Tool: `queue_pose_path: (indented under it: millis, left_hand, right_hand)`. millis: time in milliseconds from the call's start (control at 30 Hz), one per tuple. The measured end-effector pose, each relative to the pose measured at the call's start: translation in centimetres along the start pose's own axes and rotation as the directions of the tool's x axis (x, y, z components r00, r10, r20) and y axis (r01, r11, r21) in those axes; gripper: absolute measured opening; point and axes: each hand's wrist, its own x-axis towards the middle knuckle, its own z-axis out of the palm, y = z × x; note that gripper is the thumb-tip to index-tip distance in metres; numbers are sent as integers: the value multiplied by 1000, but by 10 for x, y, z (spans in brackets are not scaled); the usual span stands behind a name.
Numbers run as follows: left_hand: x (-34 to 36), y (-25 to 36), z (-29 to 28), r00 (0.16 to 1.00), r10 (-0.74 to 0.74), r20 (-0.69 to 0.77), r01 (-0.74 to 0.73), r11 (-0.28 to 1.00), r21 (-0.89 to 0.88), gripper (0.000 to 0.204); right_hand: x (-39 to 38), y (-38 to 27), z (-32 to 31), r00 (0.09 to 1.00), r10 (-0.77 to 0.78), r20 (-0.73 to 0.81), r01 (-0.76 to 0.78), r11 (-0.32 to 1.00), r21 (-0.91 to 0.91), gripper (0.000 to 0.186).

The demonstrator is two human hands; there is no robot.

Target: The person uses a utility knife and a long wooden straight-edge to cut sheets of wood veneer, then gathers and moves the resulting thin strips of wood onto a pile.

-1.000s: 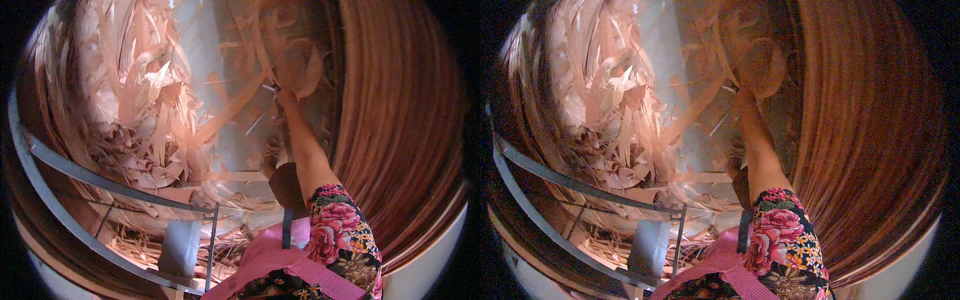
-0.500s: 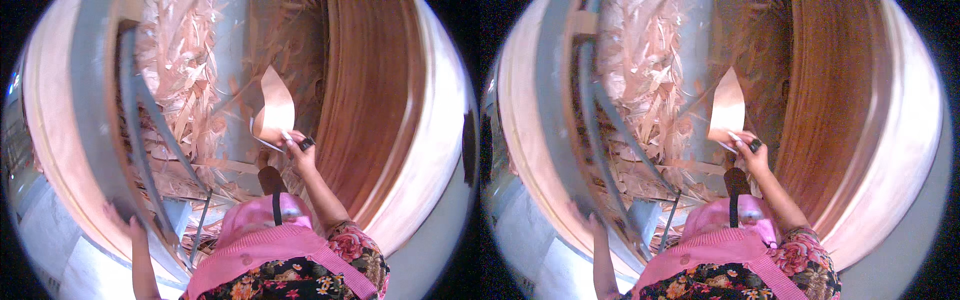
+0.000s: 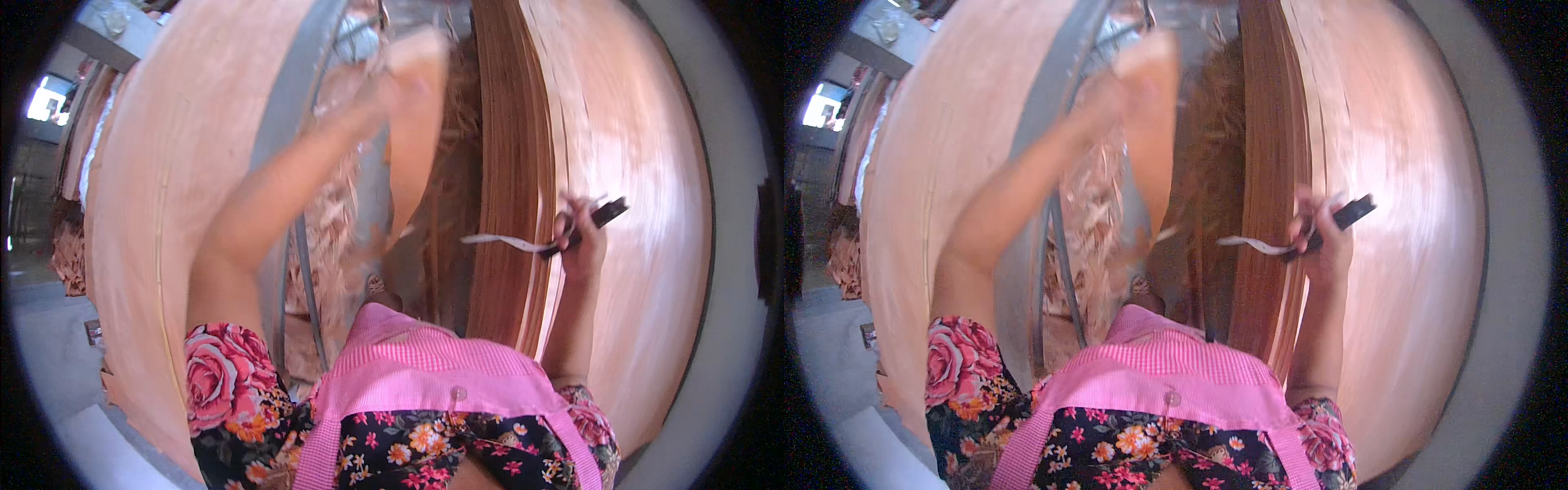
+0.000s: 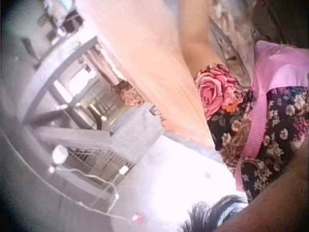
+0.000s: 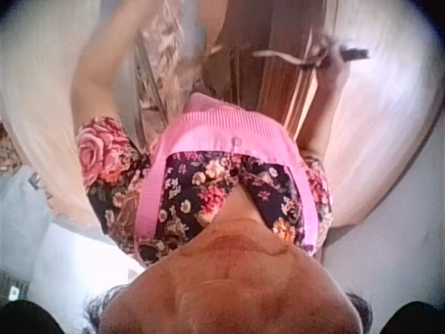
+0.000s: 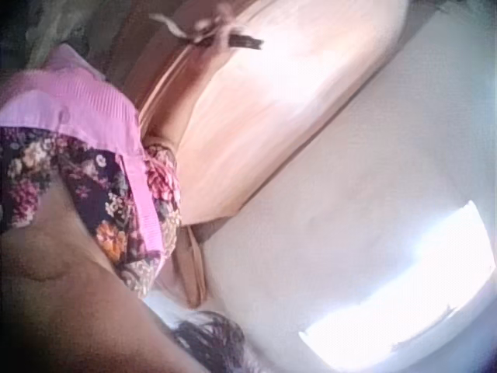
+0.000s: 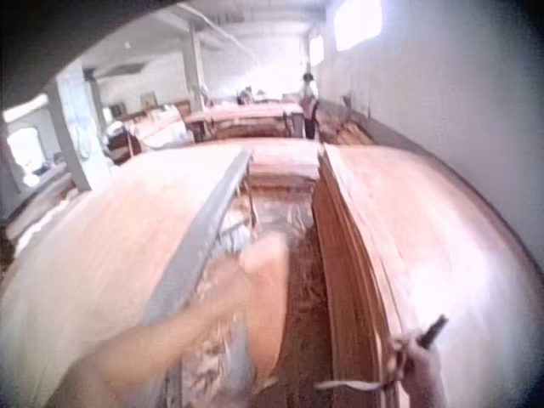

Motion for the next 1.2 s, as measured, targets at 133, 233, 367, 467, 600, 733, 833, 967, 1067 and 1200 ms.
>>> queue_pose_path:
  millis: [133,233,367,467,600,733,833,967,1067,1200]
  left_hand:
    - [23,81,-243,792,314,-524,-413,907,-82,33]
    - [-52,84,-422,495,355,-793,-223,934,278,33]
    - [-210,28,-530,106,285,-953,365,880,304,34]
    - [-332,-19,-508,-123,191,-974,705,707,49,35]
    - [-385,-54,-454,-307,31,-951,891,359,-276,36]
    - [-271,-81,-368,-156,13,-988,987,-42,-156,37]
    - [-98,-118,-286,487,84,-869,813,-409,416,38]
    - [132,-120,-250,639,144,-756,601,520,607,50]
    - [278,-92,-300,551,110,-827,701,477,530,63]
    - [411,-90,-421,412,57,-909,802,451,392,74]
  right_hand:
    - [46,44,28,868,488,95,-420,822,-384,16]
    - [110,109,41,665,712,226,-652,701,-288,16]
    - [225,200,60,563,789,248,-746,614,-259,25]
    - [267,226,71,537,838,98,-742,525,-418,20]
    - [382,229,113,525,827,203,-734,560,-383,19]
    - [464,230,143,557,809,188,-696,578,-427,19]
    - [527,229,144,517,832,203,-751,554,-360,19]
    - [619,198,115,413,891,188,-780,453,-432,19]
    - [699,165,85,413,896,164,-660,418,-624,19]
    - [783,152,63,440,890,123,-559,378,-738,19]
